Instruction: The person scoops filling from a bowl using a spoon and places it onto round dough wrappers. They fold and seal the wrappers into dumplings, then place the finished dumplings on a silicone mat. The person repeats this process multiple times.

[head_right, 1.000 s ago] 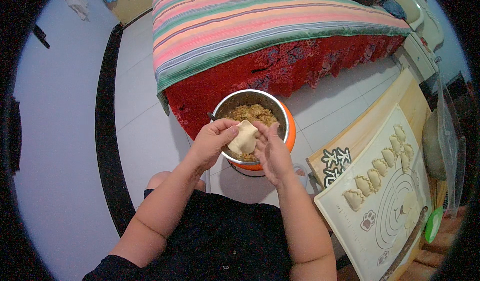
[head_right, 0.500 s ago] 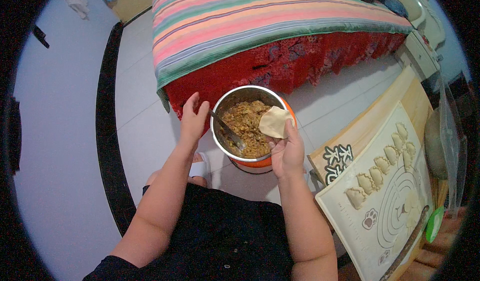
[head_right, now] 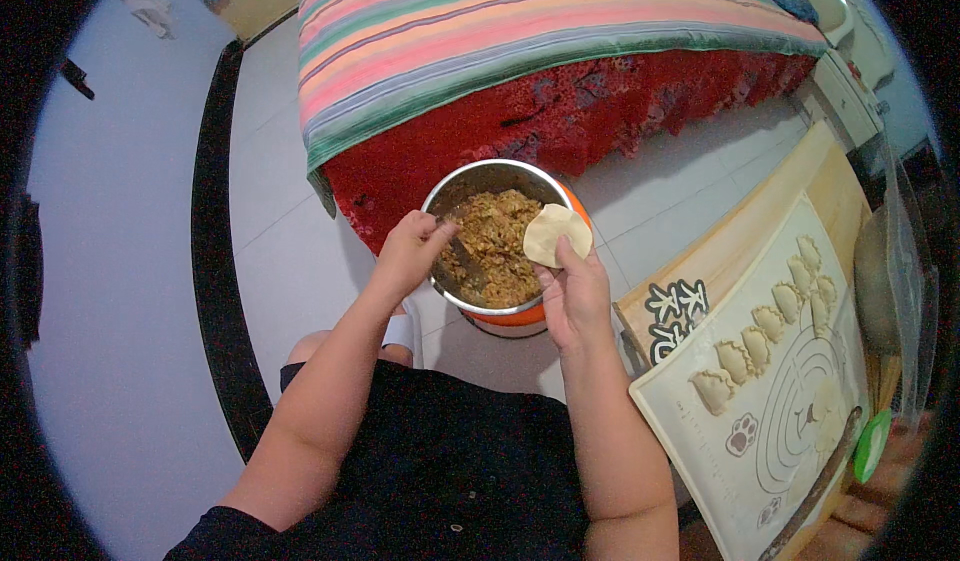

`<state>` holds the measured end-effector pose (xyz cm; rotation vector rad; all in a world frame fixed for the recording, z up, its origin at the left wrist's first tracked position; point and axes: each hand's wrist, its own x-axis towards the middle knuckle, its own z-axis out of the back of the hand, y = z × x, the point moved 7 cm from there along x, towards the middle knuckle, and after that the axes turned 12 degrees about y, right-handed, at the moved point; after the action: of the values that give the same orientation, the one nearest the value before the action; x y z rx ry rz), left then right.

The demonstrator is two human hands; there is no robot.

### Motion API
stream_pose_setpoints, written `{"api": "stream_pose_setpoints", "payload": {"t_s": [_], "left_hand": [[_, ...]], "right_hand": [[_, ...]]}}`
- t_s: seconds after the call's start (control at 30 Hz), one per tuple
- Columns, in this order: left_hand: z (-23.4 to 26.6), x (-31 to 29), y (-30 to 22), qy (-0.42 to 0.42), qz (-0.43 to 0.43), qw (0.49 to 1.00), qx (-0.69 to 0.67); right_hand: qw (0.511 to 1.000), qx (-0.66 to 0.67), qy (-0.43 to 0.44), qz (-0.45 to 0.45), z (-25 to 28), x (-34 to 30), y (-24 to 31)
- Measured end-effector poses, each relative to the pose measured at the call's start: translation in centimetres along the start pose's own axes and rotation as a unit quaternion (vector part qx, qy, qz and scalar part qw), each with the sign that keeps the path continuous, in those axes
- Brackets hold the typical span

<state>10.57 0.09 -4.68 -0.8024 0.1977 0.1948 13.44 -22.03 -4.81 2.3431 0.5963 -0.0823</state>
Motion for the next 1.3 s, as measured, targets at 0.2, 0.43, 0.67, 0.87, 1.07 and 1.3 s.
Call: {"api": "stream_pose_setpoints", "payload": {"t_s": [0.2,0.43,0.67,0.87,1.07,1.3], "left_hand": [[0.1,-2.5,-3.2,0.037,-0.079,0.996,-0.006],[-0.2,-3.4,-3.6,0.118,-0.057,0.991,-0.027],[0.1,-3.5,-3.1,0.142,-0.078,0.983,-0.085],[0.1,-2.6,-1.5,0.122,0.002,0.970,-0.208],[-1.6,-1.5,1.3,0.078,0.095,0.929,-0.349],[-1.7,-1.1,3.1,0.022,0.113,0.881,-0.459]], "right_hand": [[1.000,0.010,-0.006,-0.007,0.4,-0.2,0.5],[0.997,0.044,-0.068,-0.015,0.8,-0.5,-0.1],[0.995,0.015,-0.093,-0.013,1.7,-0.4,-0.3],[0.996,0.016,-0.082,-0.018,1.7,-0.2,-0.5],[0.999,-0.023,-0.041,-0.013,0.8,-0.2,-0.3],[0.997,-0.051,-0.059,0.006,1.3,-0.2,0.3]]}}
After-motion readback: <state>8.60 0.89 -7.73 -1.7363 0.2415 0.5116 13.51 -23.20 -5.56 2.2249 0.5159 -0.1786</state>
